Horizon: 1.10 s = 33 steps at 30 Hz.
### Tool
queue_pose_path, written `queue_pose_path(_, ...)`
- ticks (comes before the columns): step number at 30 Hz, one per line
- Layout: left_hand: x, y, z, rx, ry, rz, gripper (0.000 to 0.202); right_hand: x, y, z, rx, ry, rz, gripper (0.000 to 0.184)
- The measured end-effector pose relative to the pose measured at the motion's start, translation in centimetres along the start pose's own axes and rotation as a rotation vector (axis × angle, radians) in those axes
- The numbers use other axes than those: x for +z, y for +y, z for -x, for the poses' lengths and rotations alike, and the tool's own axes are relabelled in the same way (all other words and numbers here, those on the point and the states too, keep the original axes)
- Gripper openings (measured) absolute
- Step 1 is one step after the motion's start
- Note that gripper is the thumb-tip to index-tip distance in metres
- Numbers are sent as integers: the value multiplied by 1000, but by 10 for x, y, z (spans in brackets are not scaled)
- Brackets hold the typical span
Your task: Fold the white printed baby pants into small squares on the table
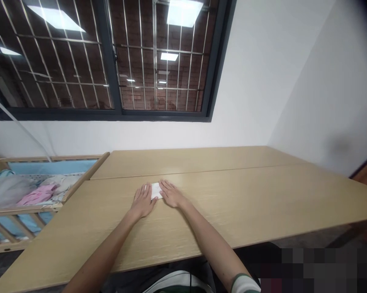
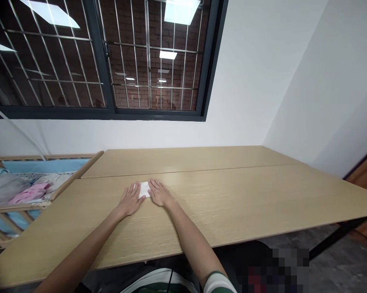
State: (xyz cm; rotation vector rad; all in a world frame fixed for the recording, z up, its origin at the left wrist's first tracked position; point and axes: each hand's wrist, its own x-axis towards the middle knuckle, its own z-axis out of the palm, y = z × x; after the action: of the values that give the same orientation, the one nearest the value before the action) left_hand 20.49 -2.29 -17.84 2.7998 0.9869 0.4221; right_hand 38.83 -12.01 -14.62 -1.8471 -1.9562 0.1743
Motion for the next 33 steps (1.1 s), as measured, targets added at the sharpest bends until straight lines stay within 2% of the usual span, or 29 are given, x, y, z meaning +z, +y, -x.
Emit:
queue_pose_path(5,-9,-11,3,25,0,-12,87,-3,12,0,29,40,-93,63)
queue_pose_path(8,-24,-25,5,45,78,-9,91,-12,23,3,83,199,-182,57)
queue_pose_path(10,-33,-31,6,75,121,18,83,-18,27,4,98,336,-236,51)
queue_pose_path(12,-38,-32,7,123,113,55,71,-21,27,5,76,418,-271,45)
queue_pose_path(14,-38,-29,8,159,84,81,65,-20,23,4,21,401,-281,43)
queue_pose_path(17,-30,-20,7,150,64,89,64,-14,19,4,-81,266,-246,44)
queue_pose_path(21,-21,-16,4,123,85,98,61,-5,20,3,-147,180,-188,60)
queue_pose_path(24,-20,-15,2,123,124,114,55,-1,21,1,-136,219,-173,62)
queue_pose_path(30,-30,-6,-1,164,221,191,36,-9,9,1,-110,325,-122,37)
queue_pose_path(33,-41,-3,-1,168,276,268,31,-16,-2,0,-11,479,-218,29)
